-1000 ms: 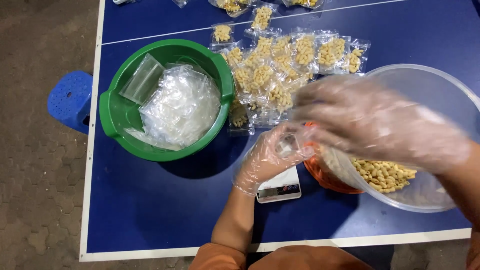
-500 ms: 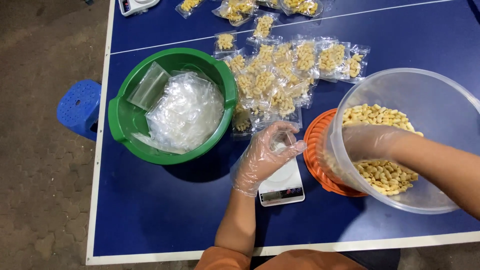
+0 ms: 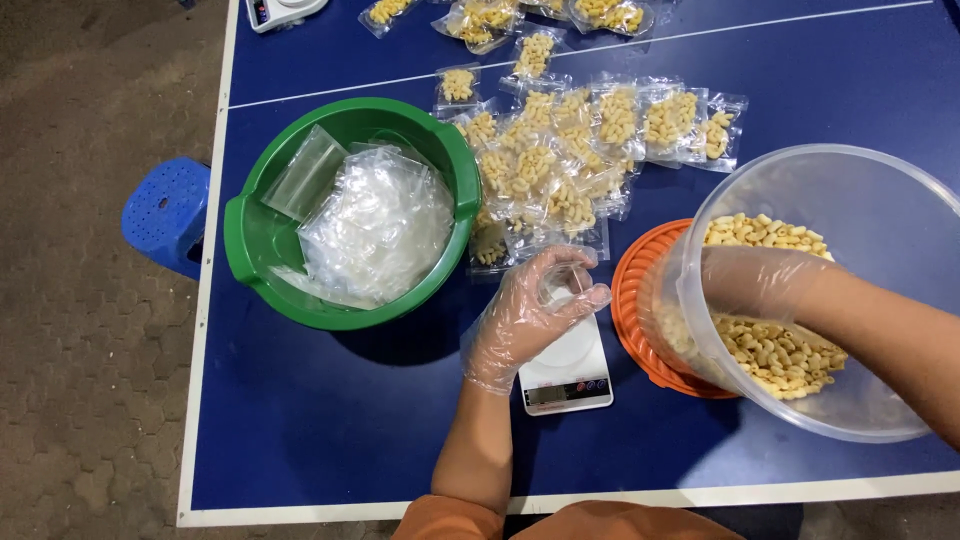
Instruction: Packaging snacks into small plastic bags and weighing them on a digital scale.
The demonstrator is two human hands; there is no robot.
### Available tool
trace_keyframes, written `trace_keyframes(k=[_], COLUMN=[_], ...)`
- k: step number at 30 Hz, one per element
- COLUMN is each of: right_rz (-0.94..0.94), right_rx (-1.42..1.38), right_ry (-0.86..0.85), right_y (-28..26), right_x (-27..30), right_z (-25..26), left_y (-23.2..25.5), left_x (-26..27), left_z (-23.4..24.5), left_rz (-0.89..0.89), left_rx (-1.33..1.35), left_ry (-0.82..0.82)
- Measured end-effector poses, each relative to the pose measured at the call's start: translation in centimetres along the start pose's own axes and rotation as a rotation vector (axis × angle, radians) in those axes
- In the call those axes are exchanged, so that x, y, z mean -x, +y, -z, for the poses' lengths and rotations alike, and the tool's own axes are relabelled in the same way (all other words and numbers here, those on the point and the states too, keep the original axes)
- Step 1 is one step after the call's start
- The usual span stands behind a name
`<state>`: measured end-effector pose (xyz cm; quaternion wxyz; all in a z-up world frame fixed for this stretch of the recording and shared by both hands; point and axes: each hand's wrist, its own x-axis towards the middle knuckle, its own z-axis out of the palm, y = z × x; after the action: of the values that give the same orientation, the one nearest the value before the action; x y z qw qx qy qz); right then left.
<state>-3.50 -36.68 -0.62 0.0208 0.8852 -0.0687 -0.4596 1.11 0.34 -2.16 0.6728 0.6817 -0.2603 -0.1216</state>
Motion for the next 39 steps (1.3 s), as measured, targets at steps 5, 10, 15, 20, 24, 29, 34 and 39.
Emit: trace_keyframes(k=[5, 10, 15, 20, 24, 29, 34, 39], right_rz=[-0.004, -0.011, -0.025, 0.001, 0.404, 0.834, 0.959, 1.017], right_rx=[-0.007, -0.019, -0.029, -0.057, -0.13, -0.255, -0.2, -0.235], right_ry=[-0.023, -0.05, -0.072, 0.427, 0.709, 0.812, 0.77, 0.835], right_y=[-3.9, -8.4, -11.9, -10.1, -13.6, -17.1, -16.3, -16.2], right_x=[1.5, 4.7, 10.0, 11.9, 13.1, 10.9, 8.1, 7.6], right_z=[1.2, 4.3, 8.9, 9.2, 9.2, 7.7, 5.7, 5.2], left_y=[-0.2, 0.0, 1.4, 2.0, 1.6, 1.6, 1.2, 1.4], left_x=[0.0, -0.1, 0.1, 0.1, 0.1, 0.0, 0.2, 0.1], left_z=[0.2, 0.6, 0.4, 0.3, 0.1, -0.1, -0.1, -0.1], left_rz=[0.009, 0.007, 0.08, 0.122, 0.066, 0.147, 0.034, 0.016], left_rx=[-0.003, -0.005, -0.012, 0.014, 0.0, -0.047, -0.111, -0.088], left_ry=[-0.011, 0.0, -0.026, -0.047, -0.041, -0.068, -0.07, -0.047])
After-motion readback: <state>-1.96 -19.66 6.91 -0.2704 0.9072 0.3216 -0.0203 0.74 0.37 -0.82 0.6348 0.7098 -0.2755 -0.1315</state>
